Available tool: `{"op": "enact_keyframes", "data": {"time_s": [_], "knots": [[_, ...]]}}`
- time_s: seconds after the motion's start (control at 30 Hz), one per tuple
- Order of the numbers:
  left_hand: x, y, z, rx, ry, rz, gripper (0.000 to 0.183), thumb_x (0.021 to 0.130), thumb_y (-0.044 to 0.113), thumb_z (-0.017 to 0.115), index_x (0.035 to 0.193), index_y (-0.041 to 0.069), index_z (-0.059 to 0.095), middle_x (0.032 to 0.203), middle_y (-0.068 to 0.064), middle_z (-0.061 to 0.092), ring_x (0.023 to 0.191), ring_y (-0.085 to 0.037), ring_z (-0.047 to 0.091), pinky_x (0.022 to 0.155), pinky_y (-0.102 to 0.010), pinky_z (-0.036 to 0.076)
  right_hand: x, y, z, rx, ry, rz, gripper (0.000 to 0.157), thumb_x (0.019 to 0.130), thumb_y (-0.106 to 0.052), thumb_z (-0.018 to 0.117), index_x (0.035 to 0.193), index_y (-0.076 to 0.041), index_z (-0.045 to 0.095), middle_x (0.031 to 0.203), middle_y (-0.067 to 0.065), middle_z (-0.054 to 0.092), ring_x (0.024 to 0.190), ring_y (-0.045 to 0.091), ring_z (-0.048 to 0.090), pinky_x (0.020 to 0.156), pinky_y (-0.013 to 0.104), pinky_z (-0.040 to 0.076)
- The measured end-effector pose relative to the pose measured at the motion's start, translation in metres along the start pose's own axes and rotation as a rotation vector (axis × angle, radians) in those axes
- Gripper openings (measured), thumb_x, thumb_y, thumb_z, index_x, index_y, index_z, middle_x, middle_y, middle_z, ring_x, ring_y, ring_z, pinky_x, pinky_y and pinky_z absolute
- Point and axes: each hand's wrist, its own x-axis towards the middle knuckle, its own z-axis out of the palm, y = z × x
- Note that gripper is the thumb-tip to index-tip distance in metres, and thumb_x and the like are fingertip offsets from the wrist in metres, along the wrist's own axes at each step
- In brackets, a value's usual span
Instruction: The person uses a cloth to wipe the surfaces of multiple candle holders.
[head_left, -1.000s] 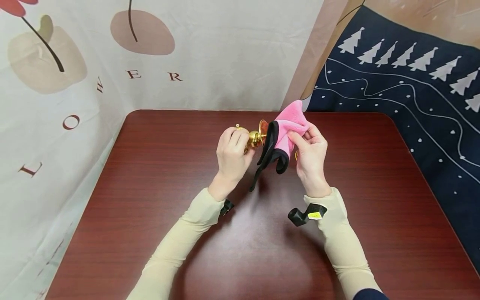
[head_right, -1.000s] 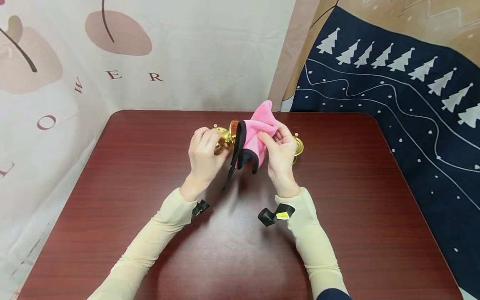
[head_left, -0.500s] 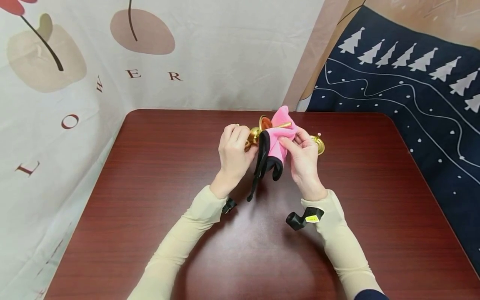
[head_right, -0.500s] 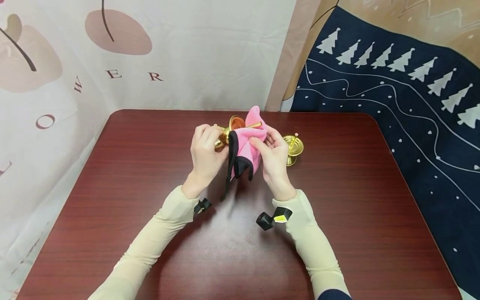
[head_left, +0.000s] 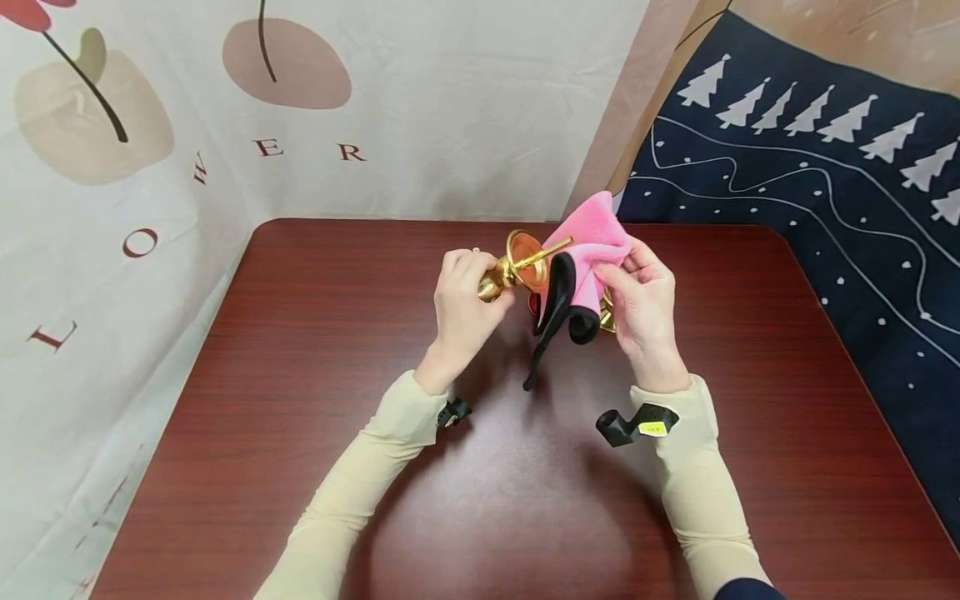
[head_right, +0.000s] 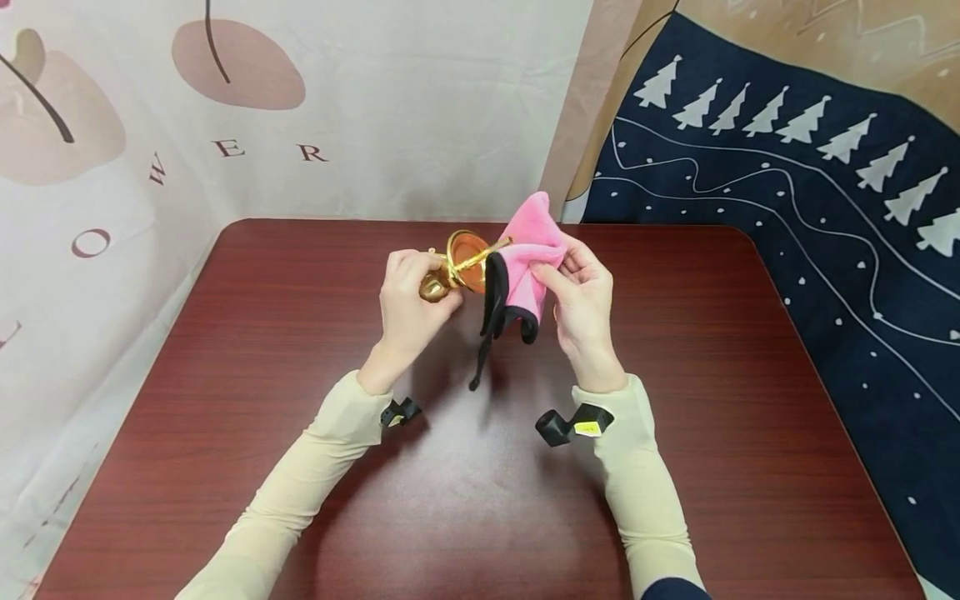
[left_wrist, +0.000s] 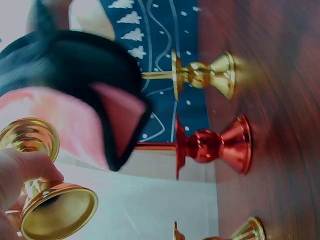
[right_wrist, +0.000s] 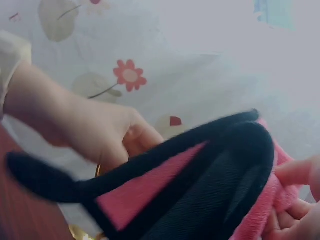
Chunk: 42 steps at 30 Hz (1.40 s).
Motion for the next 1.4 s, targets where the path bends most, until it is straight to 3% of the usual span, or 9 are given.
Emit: {"op": "enact_keyframes", "data": {"time_s": [0.23,0.47,0.63,0.8,1.0,1.2,1.4], "knots": [[0.004,0.004,0.002,-0.120,-0.002,-0.103,0.022,0.065,0.005,0.075,0.080,0.002,0.060,0.081,-0.009,0.062,0.088,-0.027,0.050,0.072,-0.036,0.043,-0.008,0.003,-0.003,-0.143,-0.144,0.101,0.044,0.080,0.020,0.053,0.097,-0.016,0.072,0.095,0.002,0.067,0.084,0.014,0.060,0.076,0.022,0.052],[0.006,0.008,0.004,-0.064,0.001,-0.084,0.020,0.067,0.006,0.074,0.080,0.002,0.059,0.080,-0.009,0.062,0.088,-0.027,0.050,0.075,-0.036,0.043,-0.017,0.008,0.008,-0.162,-0.158,0.074,0.026,0.090,0.000,0.048,0.108,-0.009,0.064,0.099,0.002,0.063,0.083,0.012,0.059,0.072,0.020,0.050],[0.006,0.010,0.005,-0.041,0.011,-0.050,0.019,0.067,0.006,0.073,0.080,0.002,0.060,0.080,-0.009,0.062,0.088,-0.027,0.050,0.077,-0.036,0.043,-0.019,0.013,0.016,-0.286,-0.117,0.030,0.024,0.087,-0.002,0.055,0.111,-0.007,0.057,0.101,0.003,0.058,0.087,0.013,0.055,0.069,0.020,0.049],[0.005,0.012,0.005,-0.038,0.031,-0.028,0.019,0.066,0.005,0.073,0.080,0.001,0.060,0.081,-0.010,0.063,0.088,-0.027,0.051,0.078,-0.037,0.043,-0.018,0.017,0.019,-0.426,-0.080,-0.062,0.031,0.081,0.004,0.062,0.110,0.003,0.052,0.105,0.006,0.054,0.093,0.019,0.051,0.072,0.021,0.046],[0.005,0.008,0.004,-0.081,0.037,-0.053,0.021,0.066,0.005,0.075,0.081,0.000,0.061,0.082,-0.010,0.063,0.088,-0.028,0.050,0.075,-0.036,0.044,-0.015,0.015,0.012,-0.512,-0.067,-0.170,0.030,0.077,0.015,0.058,0.107,0.011,0.054,0.095,-0.002,0.061,0.084,0.015,0.053,0.070,0.020,0.046],[0.007,0.001,0.001,-0.167,0.039,-0.100,0.022,0.065,0.006,0.075,0.081,0.001,0.061,0.080,-0.010,0.064,0.087,-0.027,0.050,0.072,-0.037,0.042,-0.013,-0.006,0.004,-0.743,-0.079,-0.293,0.030,0.079,0.012,0.058,0.106,0.003,0.067,0.095,0.004,0.066,0.079,0.014,0.054,0.064,0.017,0.048],[0.009,0.003,-0.001,-0.217,-0.020,-0.140,0.025,0.063,0.008,0.076,0.083,0.002,0.062,0.078,-0.008,0.064,0.085,-0.025,0.051,0.069,-0.036,0.042,-0.011,-0.014,0.009,-0.974,-0.092,-0.563,0.033,0.079,0.010,0.056,0.103,-0.006,0.073,0.096,0.014,0.065,0.083,0.020,0.054,0.058,0.018,0.037]]}}
